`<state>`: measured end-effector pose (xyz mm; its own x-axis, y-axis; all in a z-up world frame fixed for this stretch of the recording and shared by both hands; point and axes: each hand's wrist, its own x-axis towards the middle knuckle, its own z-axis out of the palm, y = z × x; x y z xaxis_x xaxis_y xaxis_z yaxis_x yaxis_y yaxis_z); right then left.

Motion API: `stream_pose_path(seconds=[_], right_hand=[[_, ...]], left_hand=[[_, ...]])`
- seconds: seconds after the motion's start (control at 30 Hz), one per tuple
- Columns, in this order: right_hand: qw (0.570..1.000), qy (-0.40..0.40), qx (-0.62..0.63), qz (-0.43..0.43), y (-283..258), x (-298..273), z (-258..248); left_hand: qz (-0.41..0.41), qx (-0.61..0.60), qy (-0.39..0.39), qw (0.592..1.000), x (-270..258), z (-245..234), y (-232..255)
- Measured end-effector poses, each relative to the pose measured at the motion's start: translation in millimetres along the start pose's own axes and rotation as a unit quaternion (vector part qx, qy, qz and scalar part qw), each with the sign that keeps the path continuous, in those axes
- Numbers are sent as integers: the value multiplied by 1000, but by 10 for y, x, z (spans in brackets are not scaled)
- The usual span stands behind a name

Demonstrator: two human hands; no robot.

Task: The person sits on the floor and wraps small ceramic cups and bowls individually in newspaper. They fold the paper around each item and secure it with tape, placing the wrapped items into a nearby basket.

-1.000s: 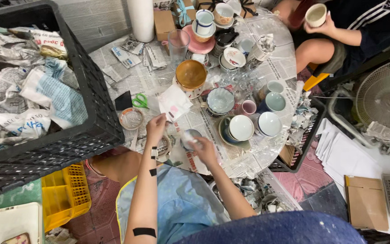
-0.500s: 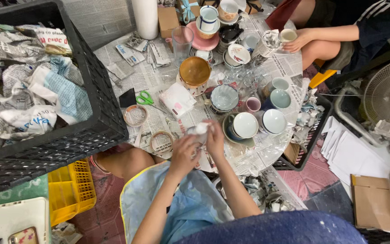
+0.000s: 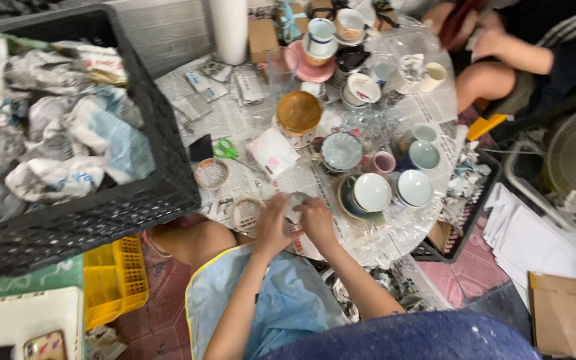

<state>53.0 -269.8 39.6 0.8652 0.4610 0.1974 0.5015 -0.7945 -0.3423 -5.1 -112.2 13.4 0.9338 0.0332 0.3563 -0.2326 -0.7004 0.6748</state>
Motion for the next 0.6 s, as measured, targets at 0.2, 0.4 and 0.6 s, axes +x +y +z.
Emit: stream_pose_path(seconds=[0.2, 0.4, 0.6], right_hand=[[936, -342, 78, 20, 76, 288, -235], [938, -283, -187, -65, -354, 280, -333], [912, -369, -179, -11, -266, 449, -186]], left_hand=[[-77, -19, 53, 995, -10, 124, 165], [-100, 28, 43, 994, -32, 168, 106], [-85, 77, 33, 993, 45, 70, 116]])
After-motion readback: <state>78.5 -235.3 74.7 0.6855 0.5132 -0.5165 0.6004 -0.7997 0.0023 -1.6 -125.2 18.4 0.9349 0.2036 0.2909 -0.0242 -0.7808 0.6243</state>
